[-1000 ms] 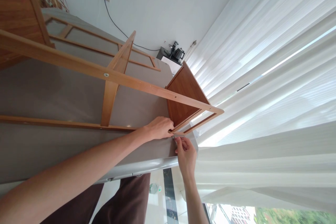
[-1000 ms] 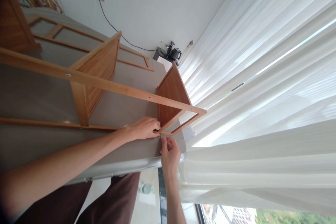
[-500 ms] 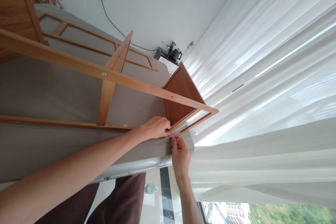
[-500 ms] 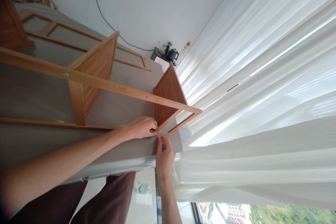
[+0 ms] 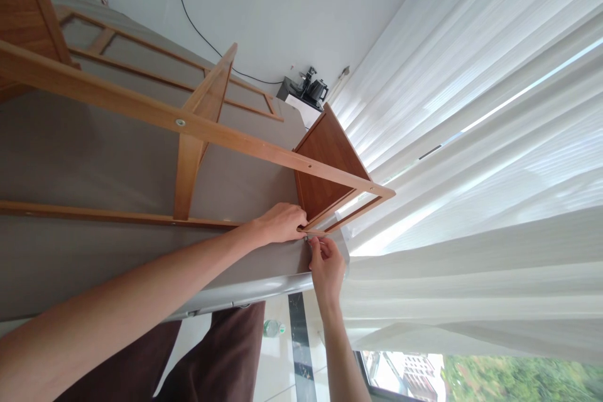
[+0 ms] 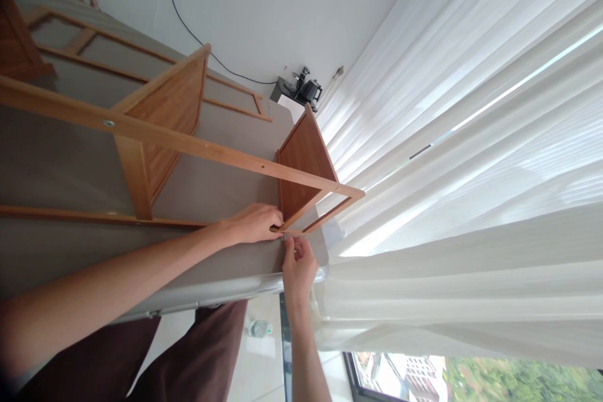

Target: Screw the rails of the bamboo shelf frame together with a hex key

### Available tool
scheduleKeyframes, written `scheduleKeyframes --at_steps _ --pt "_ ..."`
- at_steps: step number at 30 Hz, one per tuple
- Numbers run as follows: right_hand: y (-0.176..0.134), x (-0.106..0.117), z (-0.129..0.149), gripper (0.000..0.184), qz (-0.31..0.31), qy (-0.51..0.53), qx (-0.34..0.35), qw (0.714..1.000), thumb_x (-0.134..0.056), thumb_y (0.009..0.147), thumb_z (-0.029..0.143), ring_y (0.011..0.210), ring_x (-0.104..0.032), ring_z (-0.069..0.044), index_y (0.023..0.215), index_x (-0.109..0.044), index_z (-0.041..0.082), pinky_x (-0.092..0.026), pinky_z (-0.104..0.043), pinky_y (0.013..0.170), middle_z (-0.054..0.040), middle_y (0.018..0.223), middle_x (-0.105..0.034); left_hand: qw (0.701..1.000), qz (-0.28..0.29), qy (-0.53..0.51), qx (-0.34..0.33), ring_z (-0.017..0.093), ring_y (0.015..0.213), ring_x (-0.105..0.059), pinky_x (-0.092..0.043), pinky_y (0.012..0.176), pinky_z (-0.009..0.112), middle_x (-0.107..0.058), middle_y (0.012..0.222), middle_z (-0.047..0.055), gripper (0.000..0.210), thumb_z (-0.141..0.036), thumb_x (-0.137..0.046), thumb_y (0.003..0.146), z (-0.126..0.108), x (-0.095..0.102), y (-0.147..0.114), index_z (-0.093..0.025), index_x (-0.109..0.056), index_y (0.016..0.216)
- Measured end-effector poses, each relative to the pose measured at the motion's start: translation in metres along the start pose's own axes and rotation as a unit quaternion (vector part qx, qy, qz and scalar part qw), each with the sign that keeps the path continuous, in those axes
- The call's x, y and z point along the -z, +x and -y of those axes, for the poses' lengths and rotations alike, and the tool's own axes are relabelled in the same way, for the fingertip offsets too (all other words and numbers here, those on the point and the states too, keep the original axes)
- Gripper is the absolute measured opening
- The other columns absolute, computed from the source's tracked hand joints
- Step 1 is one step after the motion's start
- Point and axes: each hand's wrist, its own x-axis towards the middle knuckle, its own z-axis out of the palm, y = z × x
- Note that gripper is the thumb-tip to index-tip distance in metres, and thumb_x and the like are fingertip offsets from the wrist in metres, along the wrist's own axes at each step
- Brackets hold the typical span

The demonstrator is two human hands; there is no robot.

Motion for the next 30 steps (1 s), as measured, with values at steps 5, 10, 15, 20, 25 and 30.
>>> scheduleKeyframes --at_steps 5,10,15,20,25,30 --pt "-0.001 0.003 0.001 0.044 0.017 0.055 -0.031 0.998 -0.052 0.096 0.061 0.049 -0.063 -0.017 0.087 -0.066 0.02 -0.046 -0.026 0.048 -0.0032 0.071 -0.074 1.0 -0.001 0.009 0.002 0.021 0.089 -0.071 -0.05 0.075 0.027 -0.077 0.09 0.004 0.016 -0.034 -0.069 0.087 0.0 0.0 0.0 -0.022 -0.077 0.08" --pt "-0.007 0.004 -0.002 0.044 0.007 0.061 -0.026 0.998 -0.052 0.096 0.061 0.052 -0.065 -0.016 0.089 -0.066 0.02 -0.049 -0.026 0.053 -0.0032 0.075 -0.074 1.0 0.0 0.013 0.002 0.021 0.09 -0.072 -0.05 0.077 0.027 -0.078 0.092 0.004 0.016 -0.036 -0.069 0.087 0.002 0.0 0.001 -0.023 -0.078 0.084" --pt "-0.007 0.001 -0.004 0.041 0.0 0.019 0.001 1.0 -0.052 0.098 0.059 0.054 -0.065 -0.016 0.092 -0.068 0.022 -0.048 -0.026 0.055 -0.0015 0.074 -0.074 1.0 -0.002 0.014 0.0 0.021 0.09 -0.072 -0.051 0.076 0.026 -0.078 0.09 0.004 0.016 -0.035 -0.069 0.088 0.001 -0.001 0.0 -0.023 -0.078 0.082" --pt "-0.009 -0.002 -0.004 0.043 -0.008 -0.036 0.048 0.998 -0.047 0.1 0.058 0.056 -0.063 -0.017 0.091 -0.07 0.022 -0.044 -0.026 0.057 -0.0014 0.072 -0.072 1.0 0.0 0.021 -0.002 0.021 0.088 -0.072 -0.051 0.076 0.026 -0.077 0.088 0.004 0.017 -0.034 -0.07 0.088 -0.001 0.001 0.0 -0.023 -0.076 0.076" --pt "-0.012 -0.004 -0.008 0.045 -0.012 -0.067 0.091 0.993 -0.041 0.103 0.055 0.062 -0.066 -0.018 0.099 -0.071 0.022 -0.045 -0.027 0.06 -0.0039 0.079 -0.074 0.999 0.003 0.032 -0.001 0.021 0.087 -0.072 -0.051 0.074 0.027 -0.077 0.089 0.005 0.018 -0.036 -0.07 0.088 -0.002 0.002 0.0 -0.022 -0.076 0.077" --pt "-0.014 -0.005 -0.013 0.046 -0.012 -0.101 0.116 0.988 -0.039 0.105 0.053 0.064 -0.067 -0.018 0.101 -0.072 0.022 -0.046 -0.026 0.061 -0.0043 0.079 -0.074 1.0 0.004 0.027 -0.005 0.021 0.087 -0.072 -0.051 0.073 0.027 -0.077 0.088 0.004 0.019 -0.034 -0.07 0.088 -0.002 0.001 0.0 -0.021 -0.074 0.074"
